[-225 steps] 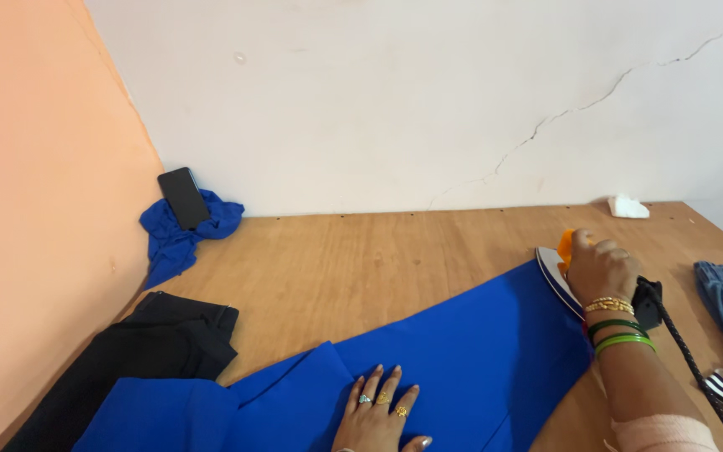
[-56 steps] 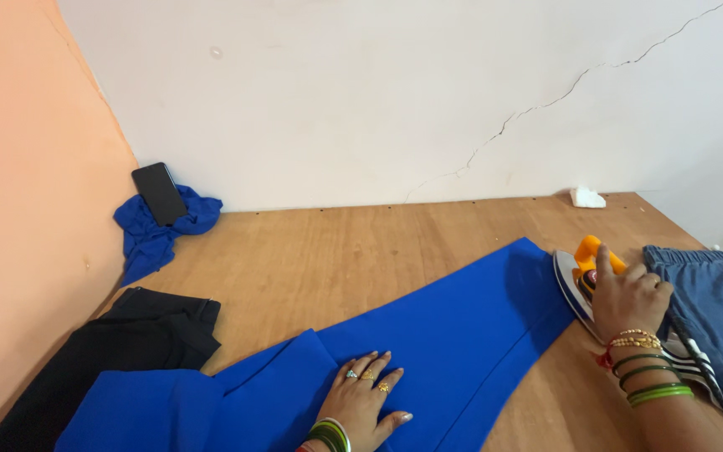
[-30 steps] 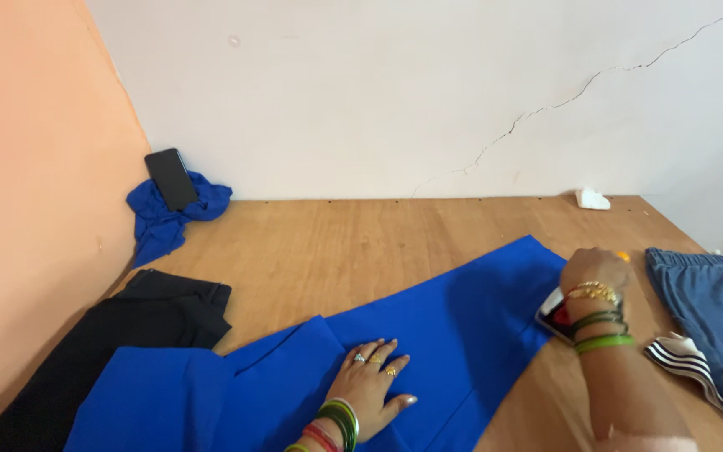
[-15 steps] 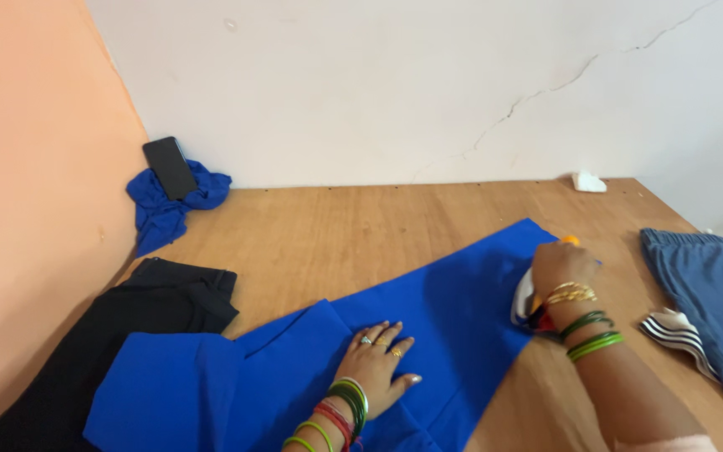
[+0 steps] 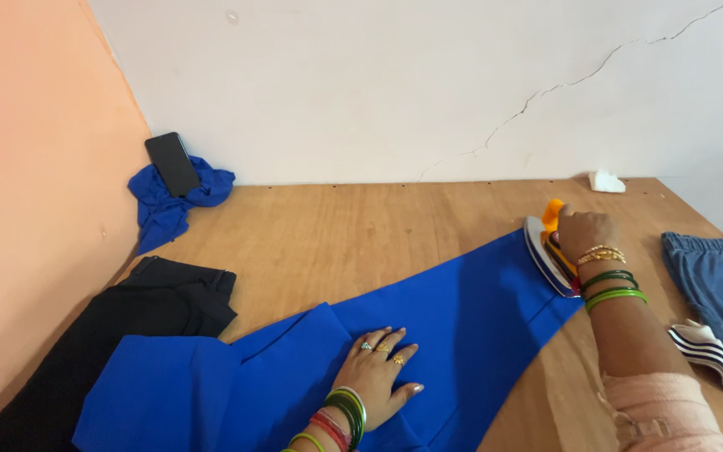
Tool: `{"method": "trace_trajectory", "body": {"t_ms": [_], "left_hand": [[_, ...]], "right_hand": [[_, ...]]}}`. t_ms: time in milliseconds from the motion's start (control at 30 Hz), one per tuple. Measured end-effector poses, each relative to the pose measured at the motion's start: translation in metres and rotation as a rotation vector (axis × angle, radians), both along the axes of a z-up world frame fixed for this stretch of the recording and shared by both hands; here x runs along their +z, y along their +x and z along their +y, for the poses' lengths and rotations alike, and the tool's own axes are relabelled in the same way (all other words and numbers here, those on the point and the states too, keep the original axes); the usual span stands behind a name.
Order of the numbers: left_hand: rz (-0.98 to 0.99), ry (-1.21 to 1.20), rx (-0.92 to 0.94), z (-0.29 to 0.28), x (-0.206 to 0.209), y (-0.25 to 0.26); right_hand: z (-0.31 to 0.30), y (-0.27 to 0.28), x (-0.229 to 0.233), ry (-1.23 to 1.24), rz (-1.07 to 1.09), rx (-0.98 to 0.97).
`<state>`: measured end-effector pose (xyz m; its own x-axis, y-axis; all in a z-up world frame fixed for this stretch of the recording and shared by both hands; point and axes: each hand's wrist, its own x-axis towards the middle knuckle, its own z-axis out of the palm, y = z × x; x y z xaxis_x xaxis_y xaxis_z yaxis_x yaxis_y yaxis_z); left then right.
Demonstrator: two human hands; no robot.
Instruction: The person irons a blue garment on a wooden table. They repeatedly smooth the fabric with their hands and pass a yellow electric iron over the surface, folding the garment multiple times to press different sections.
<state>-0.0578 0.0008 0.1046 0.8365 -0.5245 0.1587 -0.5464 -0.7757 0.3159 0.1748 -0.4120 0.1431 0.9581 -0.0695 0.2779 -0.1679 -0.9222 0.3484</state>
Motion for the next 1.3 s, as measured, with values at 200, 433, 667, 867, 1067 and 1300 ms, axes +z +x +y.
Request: {"method": "trace_trajectory", "body": {"t_ms": [200,433,667,867,1067,1300], "left_hand": [[-0.019,-0.01,0.008,0.001,0.001,0.001],[-0.02,-0.006,0.002,0.001,0.0,0.001],[-0.008,-0.004,0.008,0.001,-0.001,0.003],[-0.014,0.029,0.017,0.001,-0.001,0.004],[-0.089,0.003,0.16,0.0,-0.008,0.007],[0.042,0.124,0.246,-0.001,0.001,0.006]], "right_hand": [[0.047,-0.083,0.044,-0.033,0.206,0.186],[0.029,-0.116,0.017,0.199,0.011,0.543],[0.042,-0.056,-0.026,0.051,-0.299,0.094],[0.096,-0.09,-0.005,0.314,-0.408,0.264],[0.137,-0.138,-0.006,0.428,-0.454,0.78],[0.136,-0.099,-0.001,0.293,-0.501,0.4]]}}
